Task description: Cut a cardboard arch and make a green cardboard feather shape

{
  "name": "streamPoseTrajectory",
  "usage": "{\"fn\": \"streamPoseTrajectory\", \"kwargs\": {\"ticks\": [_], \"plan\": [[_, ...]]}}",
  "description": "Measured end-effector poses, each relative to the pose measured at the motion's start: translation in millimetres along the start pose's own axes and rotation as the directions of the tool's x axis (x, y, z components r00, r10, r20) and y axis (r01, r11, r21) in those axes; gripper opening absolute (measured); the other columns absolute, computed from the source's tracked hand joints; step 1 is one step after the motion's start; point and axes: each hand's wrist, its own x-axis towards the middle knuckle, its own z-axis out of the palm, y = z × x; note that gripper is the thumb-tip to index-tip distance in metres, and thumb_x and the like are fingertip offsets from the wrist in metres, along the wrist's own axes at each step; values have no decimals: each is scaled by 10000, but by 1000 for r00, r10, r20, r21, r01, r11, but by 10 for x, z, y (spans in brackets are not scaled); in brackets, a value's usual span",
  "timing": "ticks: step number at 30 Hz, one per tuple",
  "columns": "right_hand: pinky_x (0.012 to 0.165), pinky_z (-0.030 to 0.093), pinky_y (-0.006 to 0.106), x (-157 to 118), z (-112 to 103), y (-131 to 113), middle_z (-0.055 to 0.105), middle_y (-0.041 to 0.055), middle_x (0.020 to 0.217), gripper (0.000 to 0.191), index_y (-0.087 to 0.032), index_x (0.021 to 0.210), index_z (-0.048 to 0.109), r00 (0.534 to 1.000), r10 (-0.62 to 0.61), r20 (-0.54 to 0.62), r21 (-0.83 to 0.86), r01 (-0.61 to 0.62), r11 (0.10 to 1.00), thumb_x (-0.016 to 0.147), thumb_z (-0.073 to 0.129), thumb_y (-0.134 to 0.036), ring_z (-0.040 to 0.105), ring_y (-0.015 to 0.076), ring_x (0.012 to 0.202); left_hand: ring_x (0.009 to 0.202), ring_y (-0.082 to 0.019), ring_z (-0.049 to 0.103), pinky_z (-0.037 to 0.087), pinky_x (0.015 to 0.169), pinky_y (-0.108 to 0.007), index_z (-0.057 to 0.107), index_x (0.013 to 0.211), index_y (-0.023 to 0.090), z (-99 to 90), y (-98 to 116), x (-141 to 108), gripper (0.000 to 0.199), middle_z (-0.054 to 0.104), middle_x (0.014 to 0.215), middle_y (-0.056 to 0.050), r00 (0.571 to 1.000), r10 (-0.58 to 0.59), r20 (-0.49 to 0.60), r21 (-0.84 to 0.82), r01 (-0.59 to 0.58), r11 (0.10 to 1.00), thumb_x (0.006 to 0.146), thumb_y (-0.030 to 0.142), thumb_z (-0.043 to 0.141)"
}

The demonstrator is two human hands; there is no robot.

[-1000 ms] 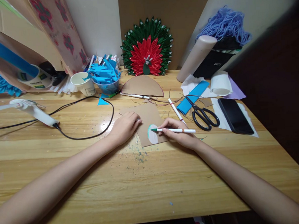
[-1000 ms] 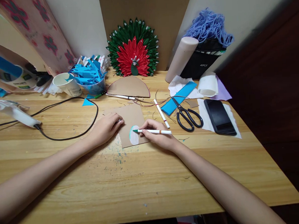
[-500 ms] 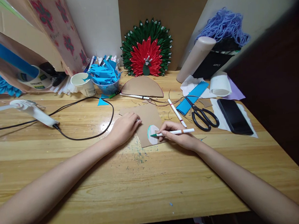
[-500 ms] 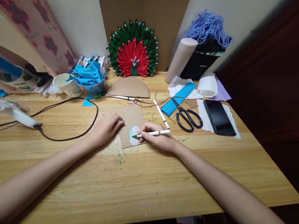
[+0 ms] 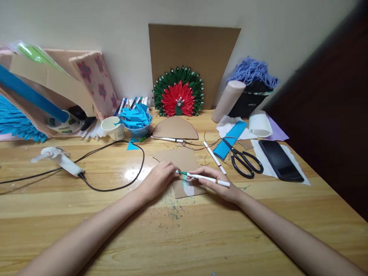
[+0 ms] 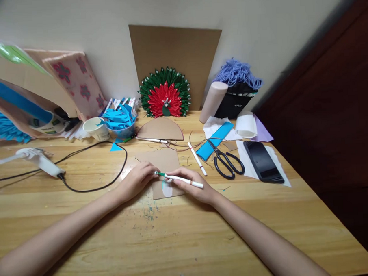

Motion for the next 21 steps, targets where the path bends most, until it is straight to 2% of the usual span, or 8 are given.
{"fn": "streamPoseTrajectory", "kwargs": {"ticks": [4,8,13,16,18,19,20,21], "plan": [[887,436,397,2,51,-63,635,98,1084,314,-179,1094,605,999,6,43,-45,-4,999,868,496,-366,578,234,1017,798,-153,517,415,711,-264,587,923,168,-4,78,-29,231,586,853,-57,998,52,43,44,-53,998,919,288,391],[822,460,372,-25,137,-142,637,79,995,250,-196,1008,595,999,-15,48,-28,16,999,889,443,-355,595,218,932,764,-160,498,386,656,-266,576,895,168,8,122,-92,194,583,815,-58,990,101,103,193,-120,974,911,254,403],[783,464,364,-72,190,-332,605,58,930,183,-266,991,556,968,-203,145,-208,230,951,883,413,-302,579,216,862,733,-164,489,376,637,-274,514,824,180,-6,170,-181,52,584,792,-43,973,136,186,259,-182,949,808,136,491],[769,476,361,-8,134,-494,611,57,928,196,-298,1017,542,944,-223,244,-295,291,910,869,417,-268,581,218,847,717,-162,493,379,614,-275,503,806,183,-100,221,-167,11,583,780,-35,969,141,205,248,-191,950,807,179,513],[792,480,363,111,37,-537,623,61,977,252,-318,1079,537,933,-196,302,-371,305,877,863,429,-247,589,221,886,738,-164,514,398,636,-276,527,828,182,-225,227,-111,70,590,788,-38,981,109,160,237,-146,960,852,235,489],[807,480,367,191,-33,-520,628,65,1006,284,-326,1112,538,930,-180,322,-421,310,853,858,441,-242,592,226,918,782,-171,529,414,670,-280,542,882,178,-307,211,-73,101,600,834,-49,993,71,99,233,-93,968,864,259,483],[818,481,373,279,-116,-471,632,69,1027,305,-331,1129,544,940,-159,303,-489,296,821,856,447,-236,593,232,944,847,-182,539,428,713,-288,544,958,174,-400,178,-30,147,603,909,-67,1000,18,16,227,-21,974,868,273,483],[826,481,384,368,-210,-393,639,74,1028,299,-327,1108,569,956,-177,232,-560,281,780,854,445,-230,598,239,956,927,-196,534,435,764,-305,517,1062,167,-499,129,14,224,587,1015,-92,994,-47,-94,224,67,972,864,268,489]]}}
